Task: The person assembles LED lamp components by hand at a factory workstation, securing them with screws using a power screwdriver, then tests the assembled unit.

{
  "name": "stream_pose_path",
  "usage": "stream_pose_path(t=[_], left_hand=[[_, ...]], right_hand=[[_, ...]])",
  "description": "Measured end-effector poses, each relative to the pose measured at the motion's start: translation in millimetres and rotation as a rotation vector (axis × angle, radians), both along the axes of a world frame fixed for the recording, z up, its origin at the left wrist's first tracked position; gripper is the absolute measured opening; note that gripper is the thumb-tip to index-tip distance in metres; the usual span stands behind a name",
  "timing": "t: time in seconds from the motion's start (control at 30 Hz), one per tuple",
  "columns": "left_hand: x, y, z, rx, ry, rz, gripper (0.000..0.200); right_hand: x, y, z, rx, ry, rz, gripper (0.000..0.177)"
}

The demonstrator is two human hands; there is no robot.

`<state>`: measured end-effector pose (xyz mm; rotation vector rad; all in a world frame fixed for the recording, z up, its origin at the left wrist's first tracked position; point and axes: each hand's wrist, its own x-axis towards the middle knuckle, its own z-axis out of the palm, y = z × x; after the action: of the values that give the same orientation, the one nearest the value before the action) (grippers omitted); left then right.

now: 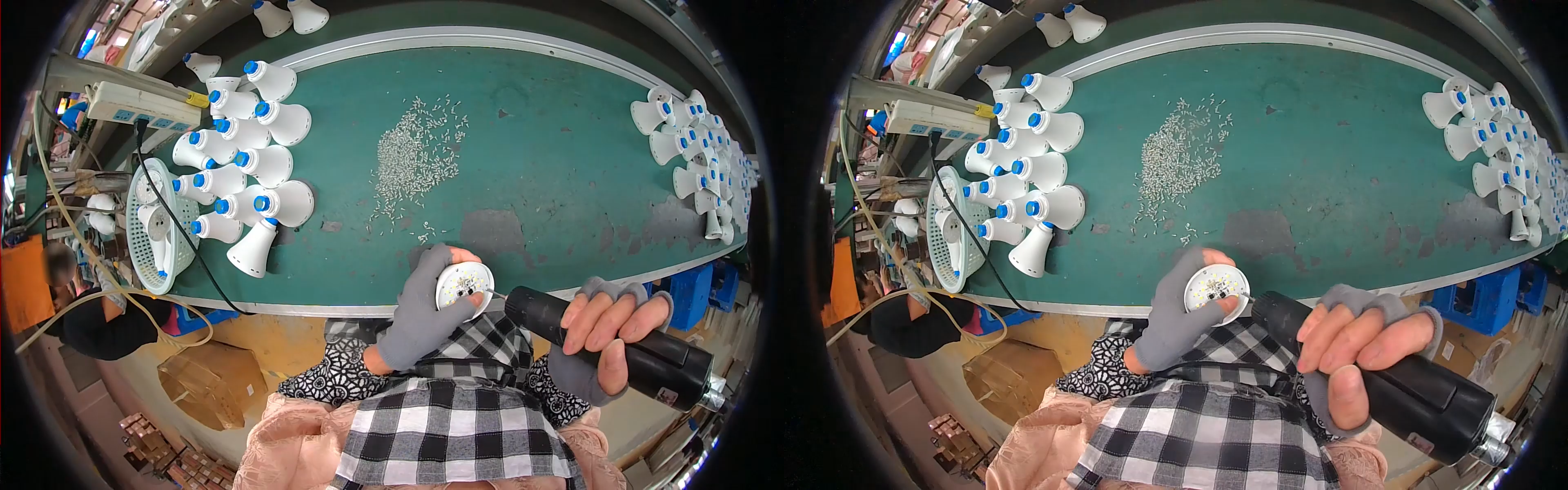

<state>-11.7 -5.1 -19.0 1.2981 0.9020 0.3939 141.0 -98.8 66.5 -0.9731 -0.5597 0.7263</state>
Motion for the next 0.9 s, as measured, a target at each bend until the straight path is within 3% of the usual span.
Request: stream_pose_path(t=[0.4,0.5,0.57,0.63,0.67,0.73,0.83,0.87,0.9], left_hand=[[0,3,1,-0.039,-0.033,-0.01,0.039],[-5,15,2,-0.174,-0.056,-0.032,0.04],[-11,25,-1,-0.266,-0.102,-0.006,0.039],[-16,38,7,-0.336,-0.128,-0.08,0.04],[-17,43,8,-0.355,-0.174,-0.097,0.042],[-13,50,9,-0.356,-0.212,-0.149,0.058],[-5,50,2,-0.577,-0.276,-0.015,0.062],[-4,49,-11,-0.641,-0.403,0.016,0.067],[1,44,-16,-0.519,-0.396,0.051,0.064]], right_hand=[[-1,9,-6,0.092,-0.122,0.088,0.031],[17,11,-4,0.197,0.009,0.081,0.037],[28,21,-7,0.33,0.142,-0.017,0.027],[32,27,-14,0.021,0.207,0.062,0.035],[27,32,-20,-0.251,0.152,0.066,0.044],[18,44,-30,-0.557,0.061,0.302,0.048],[-2,48,-54,-0.574,0.111,0.444,0.046],[-5,49,-58,-0.589,0.132,0.414,0.043],[-7,49,-62,-0.604,0.153,0.381,0.04]])
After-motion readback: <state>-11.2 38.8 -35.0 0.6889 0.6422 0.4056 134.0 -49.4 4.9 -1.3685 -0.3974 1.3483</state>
